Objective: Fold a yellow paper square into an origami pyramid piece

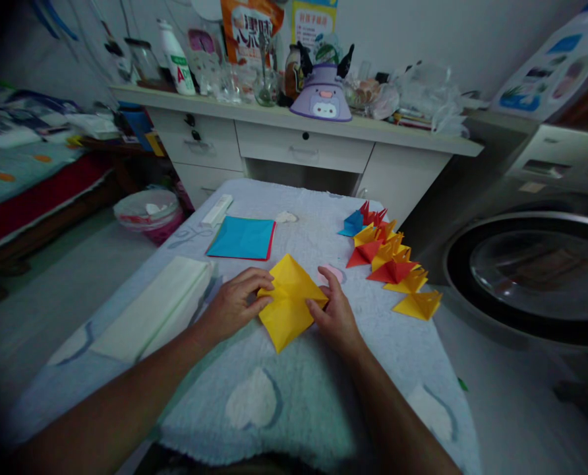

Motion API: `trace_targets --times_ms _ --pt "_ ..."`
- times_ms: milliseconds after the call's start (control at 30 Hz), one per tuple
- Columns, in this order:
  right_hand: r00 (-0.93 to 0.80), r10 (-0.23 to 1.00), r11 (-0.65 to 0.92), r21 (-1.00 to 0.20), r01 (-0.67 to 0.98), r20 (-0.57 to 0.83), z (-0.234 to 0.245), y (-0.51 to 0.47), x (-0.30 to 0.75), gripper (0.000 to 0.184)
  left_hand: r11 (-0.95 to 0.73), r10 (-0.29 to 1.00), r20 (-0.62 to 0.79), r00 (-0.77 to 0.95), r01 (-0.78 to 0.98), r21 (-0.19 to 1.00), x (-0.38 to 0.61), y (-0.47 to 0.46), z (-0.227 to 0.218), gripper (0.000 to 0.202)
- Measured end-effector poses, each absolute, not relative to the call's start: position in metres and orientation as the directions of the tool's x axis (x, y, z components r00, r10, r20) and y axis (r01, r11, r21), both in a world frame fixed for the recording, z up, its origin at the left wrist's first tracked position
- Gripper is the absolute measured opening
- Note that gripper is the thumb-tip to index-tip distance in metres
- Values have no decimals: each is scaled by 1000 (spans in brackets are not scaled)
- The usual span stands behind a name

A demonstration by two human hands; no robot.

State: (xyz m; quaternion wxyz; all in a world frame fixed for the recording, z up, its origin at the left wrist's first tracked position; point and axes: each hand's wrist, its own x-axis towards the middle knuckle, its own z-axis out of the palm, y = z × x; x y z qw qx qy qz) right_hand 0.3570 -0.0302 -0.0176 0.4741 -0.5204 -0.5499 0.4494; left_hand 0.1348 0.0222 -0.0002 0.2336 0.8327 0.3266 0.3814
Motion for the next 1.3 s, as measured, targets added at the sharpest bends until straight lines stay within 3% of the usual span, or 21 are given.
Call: trace_targets --times_ms 267,500,733,967,1067,1167,1300 --pt "28 965 206 -823 530 259 -8 -35 352 55 -663 738 468 487 391 638 134 23 3 8" --pt "-14 920 333 -761 557 392 -9 -37 358 59 -658 748 479 459 421 624 134 22 5 8" --pt "-132 874 435 -632 642 468 -2 -38 366 39 -643 763 470 444 442 626 133 23 4 8" --pt "-178 883 424 -578 697 434 -4 -37 375 46 -656 752 466 466 464 595 132 23 4 8" --pt "-224 874 454 -562 692 431 -5 -35 377 35 -658 752 463 470 477 583 132 23 5 8" --pt "-213 889 431 -582 690 405 -6 -34 378 29 -651 757 459 464 478 590 132 24 4 9" --pt "-143 932 334 -640 692 332 -9 -33 379 41 -647 760 466 452 459 609 132 24 2 17"
